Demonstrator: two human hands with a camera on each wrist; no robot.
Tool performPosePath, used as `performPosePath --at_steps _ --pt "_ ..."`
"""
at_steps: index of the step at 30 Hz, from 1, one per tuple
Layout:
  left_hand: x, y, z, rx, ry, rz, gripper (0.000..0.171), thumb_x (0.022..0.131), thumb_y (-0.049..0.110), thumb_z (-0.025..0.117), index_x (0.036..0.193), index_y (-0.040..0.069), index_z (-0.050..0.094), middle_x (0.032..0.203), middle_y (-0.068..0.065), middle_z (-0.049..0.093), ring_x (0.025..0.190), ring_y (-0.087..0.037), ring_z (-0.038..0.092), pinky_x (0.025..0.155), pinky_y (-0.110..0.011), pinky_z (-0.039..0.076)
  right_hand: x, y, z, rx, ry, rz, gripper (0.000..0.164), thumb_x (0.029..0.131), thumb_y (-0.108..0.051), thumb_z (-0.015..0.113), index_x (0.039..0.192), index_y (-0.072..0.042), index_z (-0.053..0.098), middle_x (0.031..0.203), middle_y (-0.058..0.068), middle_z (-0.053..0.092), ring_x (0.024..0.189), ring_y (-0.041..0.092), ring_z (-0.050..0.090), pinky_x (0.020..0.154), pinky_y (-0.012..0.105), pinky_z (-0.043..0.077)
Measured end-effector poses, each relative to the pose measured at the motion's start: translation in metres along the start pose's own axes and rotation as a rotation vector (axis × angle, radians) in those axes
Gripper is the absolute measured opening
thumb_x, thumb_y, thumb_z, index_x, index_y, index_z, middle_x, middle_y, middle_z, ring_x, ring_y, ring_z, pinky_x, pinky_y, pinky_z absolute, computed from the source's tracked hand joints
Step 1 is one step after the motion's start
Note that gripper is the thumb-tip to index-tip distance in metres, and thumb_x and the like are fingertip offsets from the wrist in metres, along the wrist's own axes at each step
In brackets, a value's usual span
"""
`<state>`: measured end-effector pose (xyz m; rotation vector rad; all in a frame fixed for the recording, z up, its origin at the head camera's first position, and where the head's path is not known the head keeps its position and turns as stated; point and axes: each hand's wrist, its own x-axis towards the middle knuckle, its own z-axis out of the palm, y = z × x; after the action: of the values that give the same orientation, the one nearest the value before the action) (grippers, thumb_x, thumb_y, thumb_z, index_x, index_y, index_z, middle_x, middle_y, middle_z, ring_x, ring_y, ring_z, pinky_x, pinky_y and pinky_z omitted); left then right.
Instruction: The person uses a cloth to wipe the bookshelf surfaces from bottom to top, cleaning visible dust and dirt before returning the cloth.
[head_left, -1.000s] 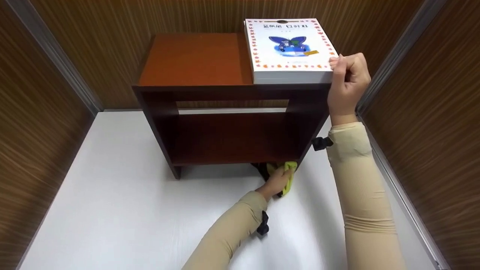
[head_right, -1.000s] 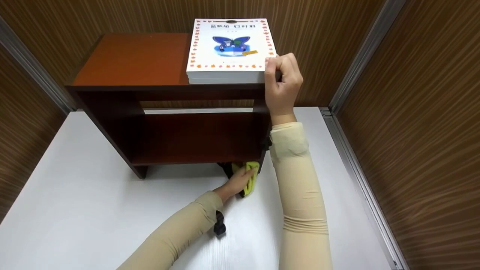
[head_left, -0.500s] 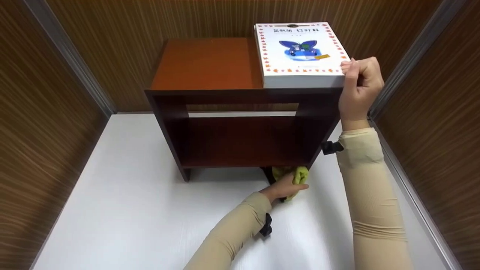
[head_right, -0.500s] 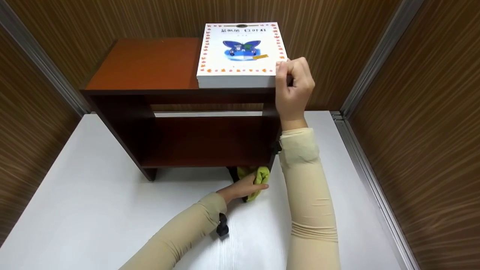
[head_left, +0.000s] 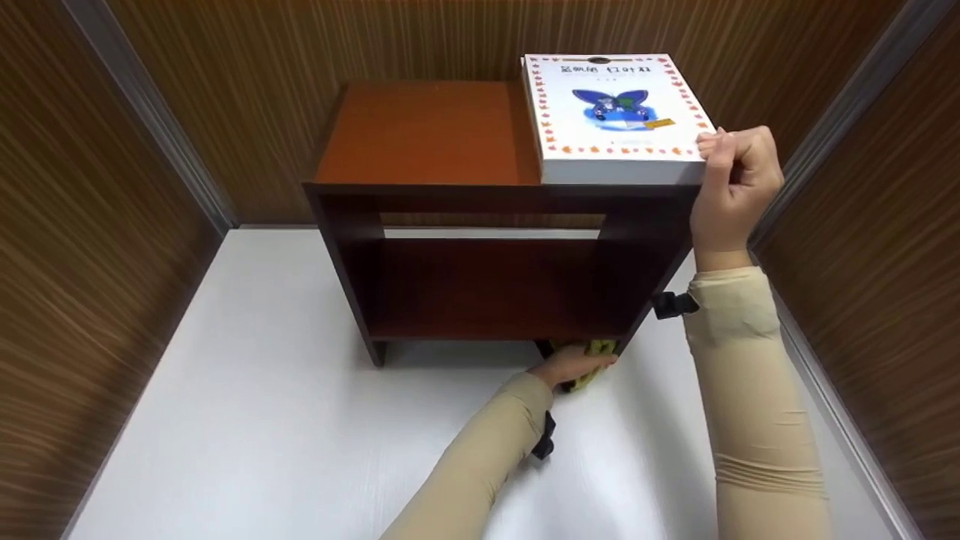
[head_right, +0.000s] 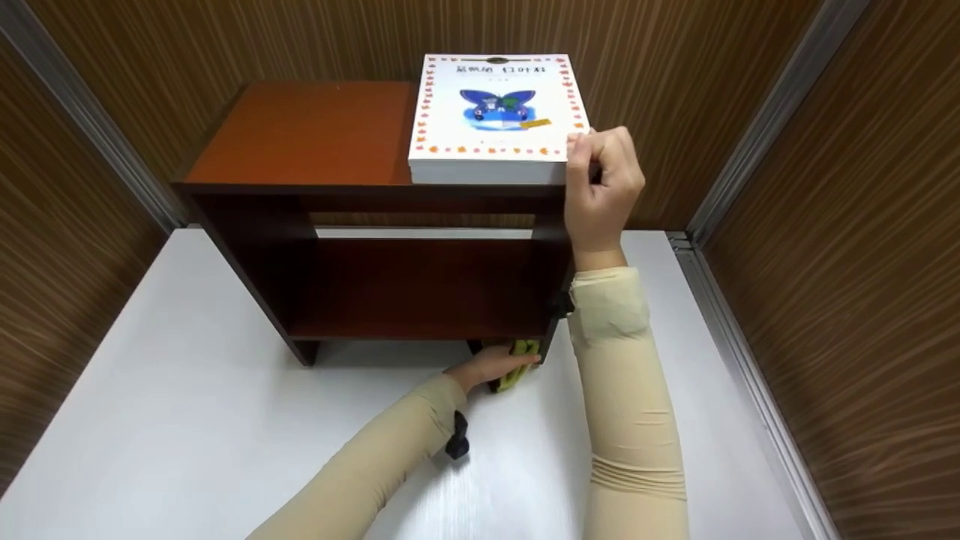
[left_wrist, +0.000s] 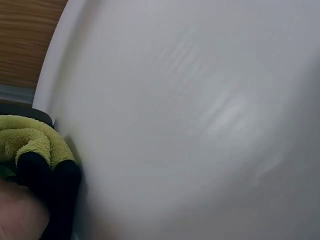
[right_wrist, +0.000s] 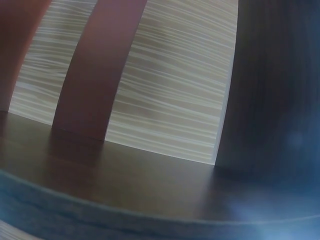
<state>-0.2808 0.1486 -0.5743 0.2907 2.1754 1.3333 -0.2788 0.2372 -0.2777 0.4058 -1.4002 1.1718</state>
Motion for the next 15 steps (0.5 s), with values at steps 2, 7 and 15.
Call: performPosePath --at_steps 2,7,15 --pt "0.001 0.002 0.000 0.000 0.007 -0.012 0.072 0.080 0.059 0.059 0.134 0.012 0.050 0.124 0.002 0.054 0.109 -0.012 0.051 0.091 -0.028 0.041 0.001 0.000 -0.001 0.000 0.004 -0.001 0.023 0.081 0.000 0.049 0.063 0.013 0.054 0.069 -0.012 0.053 0.069 0.012 0.056 0.074 0.026 0.046" --pt "-0.001 -0.001 0.000 -0.033 -0.021 0.068 0.056 0.084 0.050 0.060 0.127 0.014 0.054 0.110 0.004 0.058 0.097 -0.010 0.053 0.085 -0.028 0.042 0.003 0.001 0.002 -0.003 0.003 -0.004 0.024 0.082 0.000 0.049 0.062 0.012 0.054 0.069 -0.012 0.053 0.068 0.012 0.055 0.074 0.027 0.046" --pt "-0.020 -0.024 0.015 -0.018 -0.074 0.397 0.059 0.090 0.025 0.062 0.143 0.018 0.037 0.121 0.005 0.051 0.108 -0.004 0.045 0.093 -0.021 0.036 -0.001 0.000 -0.001 -0.003 0.010 0.006 0.023 0.082 0.001 0.049 0.062 0.012 0.054 0.069 -0.013 0.053 0.068 0.012 0.055 0.073 0.026 0.046"
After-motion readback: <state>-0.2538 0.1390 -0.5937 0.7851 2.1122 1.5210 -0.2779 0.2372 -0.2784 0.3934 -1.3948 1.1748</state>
